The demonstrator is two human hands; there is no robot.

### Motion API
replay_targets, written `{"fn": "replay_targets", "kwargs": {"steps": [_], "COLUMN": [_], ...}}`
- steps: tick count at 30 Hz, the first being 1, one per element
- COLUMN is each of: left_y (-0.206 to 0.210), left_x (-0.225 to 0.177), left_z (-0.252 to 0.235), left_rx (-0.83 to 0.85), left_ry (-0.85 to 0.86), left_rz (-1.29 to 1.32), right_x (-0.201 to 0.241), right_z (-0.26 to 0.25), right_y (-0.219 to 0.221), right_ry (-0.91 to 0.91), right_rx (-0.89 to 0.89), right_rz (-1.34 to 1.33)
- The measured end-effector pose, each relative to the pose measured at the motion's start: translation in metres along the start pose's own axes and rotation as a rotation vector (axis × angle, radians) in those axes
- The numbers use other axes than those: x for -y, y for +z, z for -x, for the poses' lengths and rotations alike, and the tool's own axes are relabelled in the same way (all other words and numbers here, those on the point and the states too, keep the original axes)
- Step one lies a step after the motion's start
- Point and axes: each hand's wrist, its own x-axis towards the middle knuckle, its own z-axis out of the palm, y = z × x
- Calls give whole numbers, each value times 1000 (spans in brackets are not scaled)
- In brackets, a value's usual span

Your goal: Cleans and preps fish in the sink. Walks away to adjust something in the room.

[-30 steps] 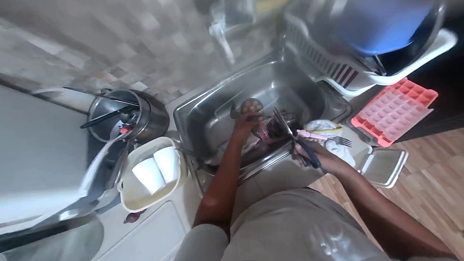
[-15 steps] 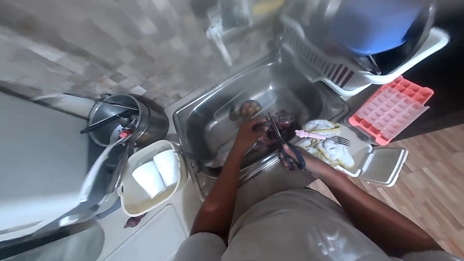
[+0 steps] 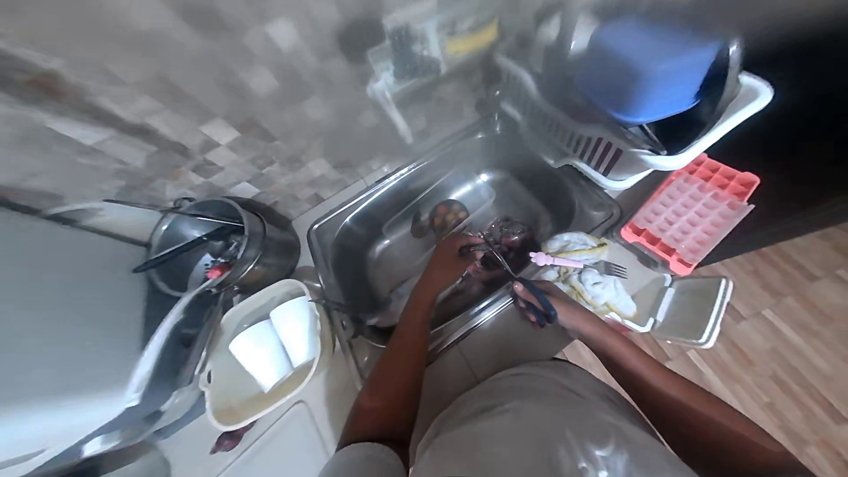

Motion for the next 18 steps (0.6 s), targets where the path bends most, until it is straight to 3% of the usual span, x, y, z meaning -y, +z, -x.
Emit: {"fn": "replay_targets", "kwargs": {"steps": [9, 14, 18], "left_y": [0, -7, -31], "left_x": [6, 15, 25], "left_z": [-15, -23, -38], "left_rx": [59, 122, -44], "left_ry": [-22, -12, -65], "left_rz": [-40, 8, 56], "right_x": [-2, -4, -15], "right_z": [-4, -1, -1], "right_y": [-1, -7, -22], "right_ry": [85, 32, -57], "right_rx": [-107, -83, 22], "right_rz": [-10, -44, -159]}}
